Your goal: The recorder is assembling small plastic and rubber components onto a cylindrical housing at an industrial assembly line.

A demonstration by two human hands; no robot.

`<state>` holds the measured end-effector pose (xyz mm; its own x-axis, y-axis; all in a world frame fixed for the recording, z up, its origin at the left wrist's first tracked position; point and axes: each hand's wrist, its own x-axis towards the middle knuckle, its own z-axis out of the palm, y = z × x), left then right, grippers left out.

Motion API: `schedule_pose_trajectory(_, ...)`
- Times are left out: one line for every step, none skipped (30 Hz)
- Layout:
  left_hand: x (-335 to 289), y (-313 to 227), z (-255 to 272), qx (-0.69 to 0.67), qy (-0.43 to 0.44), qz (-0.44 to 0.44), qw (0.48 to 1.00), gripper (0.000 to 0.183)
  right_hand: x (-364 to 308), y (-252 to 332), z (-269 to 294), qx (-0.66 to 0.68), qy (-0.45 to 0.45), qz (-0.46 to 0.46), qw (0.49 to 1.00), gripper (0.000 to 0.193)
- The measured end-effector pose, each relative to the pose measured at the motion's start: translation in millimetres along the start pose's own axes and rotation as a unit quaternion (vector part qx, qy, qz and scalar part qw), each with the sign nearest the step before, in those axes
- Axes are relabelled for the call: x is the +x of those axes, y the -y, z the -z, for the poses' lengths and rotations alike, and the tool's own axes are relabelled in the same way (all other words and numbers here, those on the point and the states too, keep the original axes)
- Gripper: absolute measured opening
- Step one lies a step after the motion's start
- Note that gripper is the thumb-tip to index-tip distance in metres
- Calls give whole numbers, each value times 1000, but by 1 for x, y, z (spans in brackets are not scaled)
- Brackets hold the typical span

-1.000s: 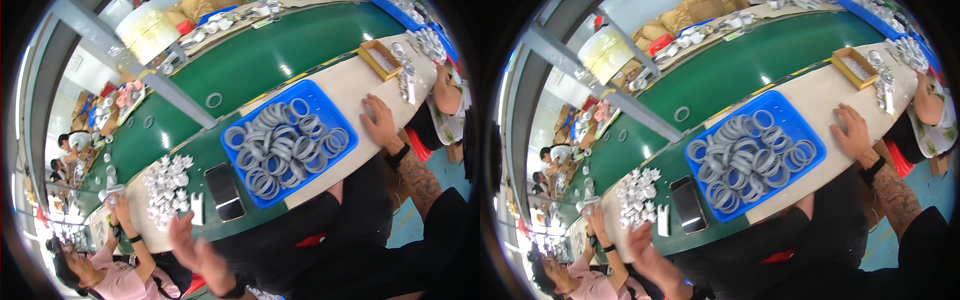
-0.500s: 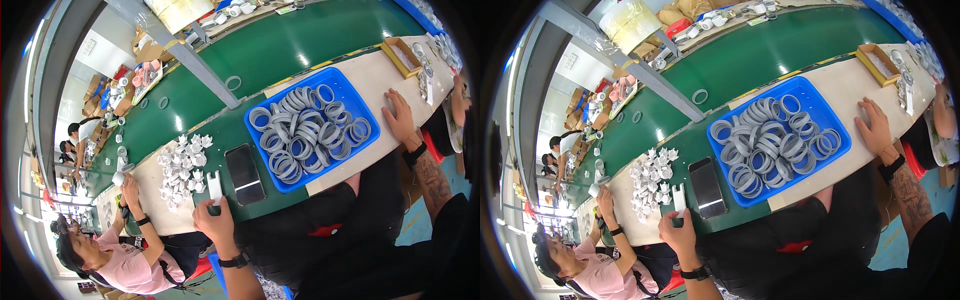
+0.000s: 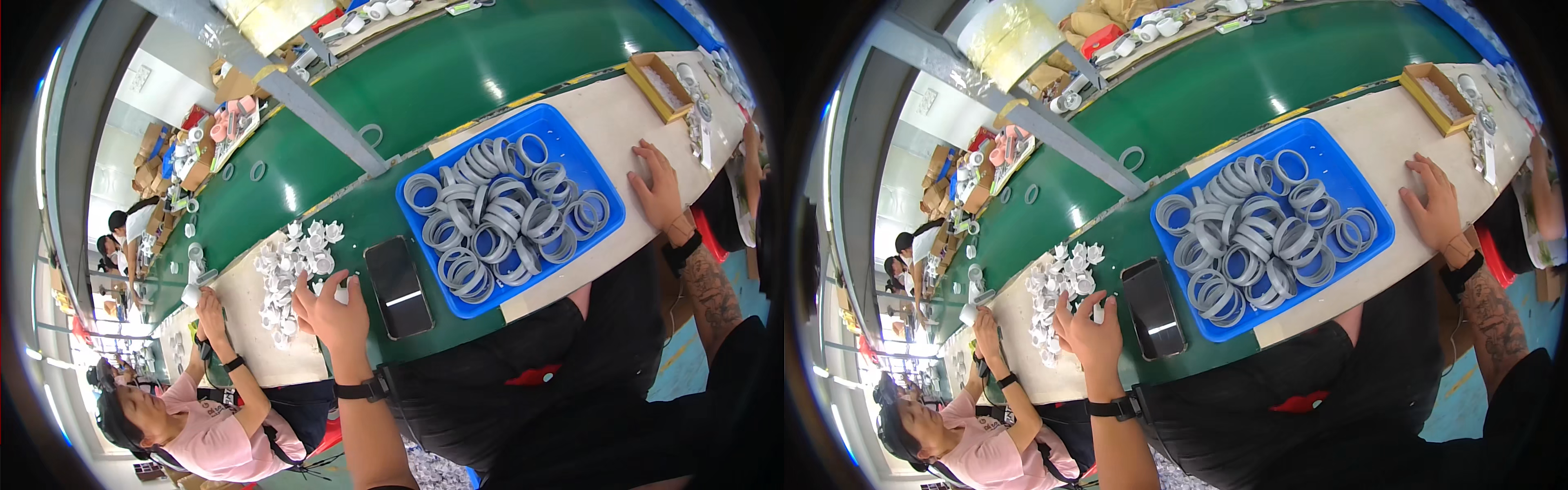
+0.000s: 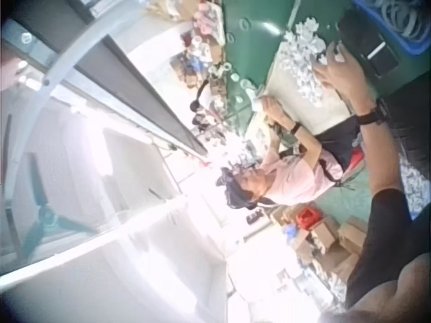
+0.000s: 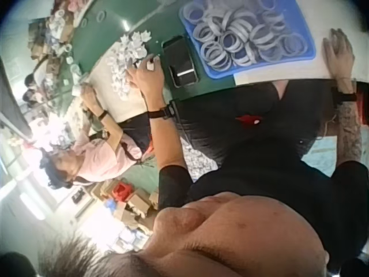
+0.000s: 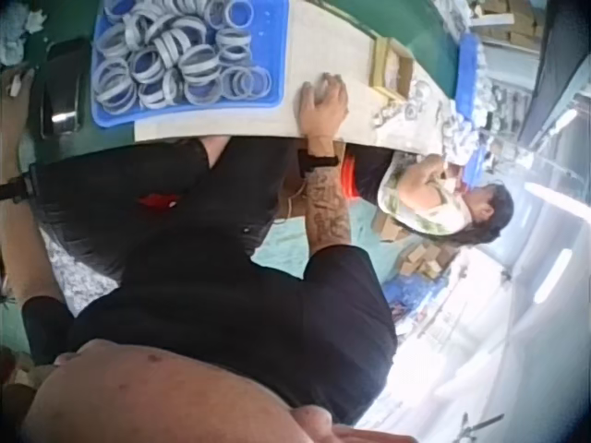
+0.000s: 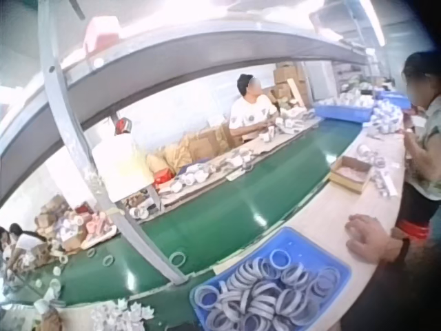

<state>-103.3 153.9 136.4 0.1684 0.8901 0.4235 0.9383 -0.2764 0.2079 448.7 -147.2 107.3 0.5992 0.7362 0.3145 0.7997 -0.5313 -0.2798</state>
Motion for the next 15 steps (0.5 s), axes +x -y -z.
schedule_pose_trajectory(2,-1,-3,3,34,21,999,16,-1,1,0,1,0,-1,1000,53)
schedule_pose_trajectory(3,-3,-5,-12,45,36,998,17,-1,1,1,19,-2,37,999,53)
schedule_pose_trajectory(3,-3,-8,-35,20,28,999,17,-1,2,1,3,0,-7,1000,53)
schedule_pose_trajectory(3,-3,-10,-27,57,48,997,17,-1,2,2,8,2,-5,1000,53)
schedule_pose_trajectory(2,-3,-12,-10,45,45,998,17,-1,3,2,27,-5,38,999,52)
schedule_pose_trajectory(0,-2,-14,2,-2,19,1000,18,-1,3,2,13,3,-3,1000,52)
schedule_pose_trajectory(-1,-1,-16,9,32,43,998,18,-1,3,2,9,2,-4,1000,52)
schedule_pose_trajectory(-2,0,-17,5,33,54,998,18,-1,2,1,23,-5,36,999,52)
schedule_pose_trajectory(-3,1,-18,-6,-2,40,999,18,-1,2,1,7,0,-3,1000,52)
schedule_pose_trajectory(-4,2,-20,1,33,66,997,18,-1,1,0,4,0,-2,1000,52)
schedule_pose_trajectory(-4,3,-20,-10,37,71,997,18,-1,1,0,17,-8,40,999,53)
schedule_pose_trajectory(-3,4,-21,-29,5,52,998,17,-1,0,-1,5,-4,2,1000,53)
schedule_pose_trajectory(-2,5,-20,-19,35,79,996,17,-2,0,-1,6,-4,-1,1000,53)
schedule_pose_trajectory(-1,6,-20,-23,35,56,998,17,-2,0,-1,25,-12,39,999,53)
schedule_pose_trajectory(0,7,-20,-30,1,7,1000,16,-3,-1,-1,18,-9,4,1000,53)
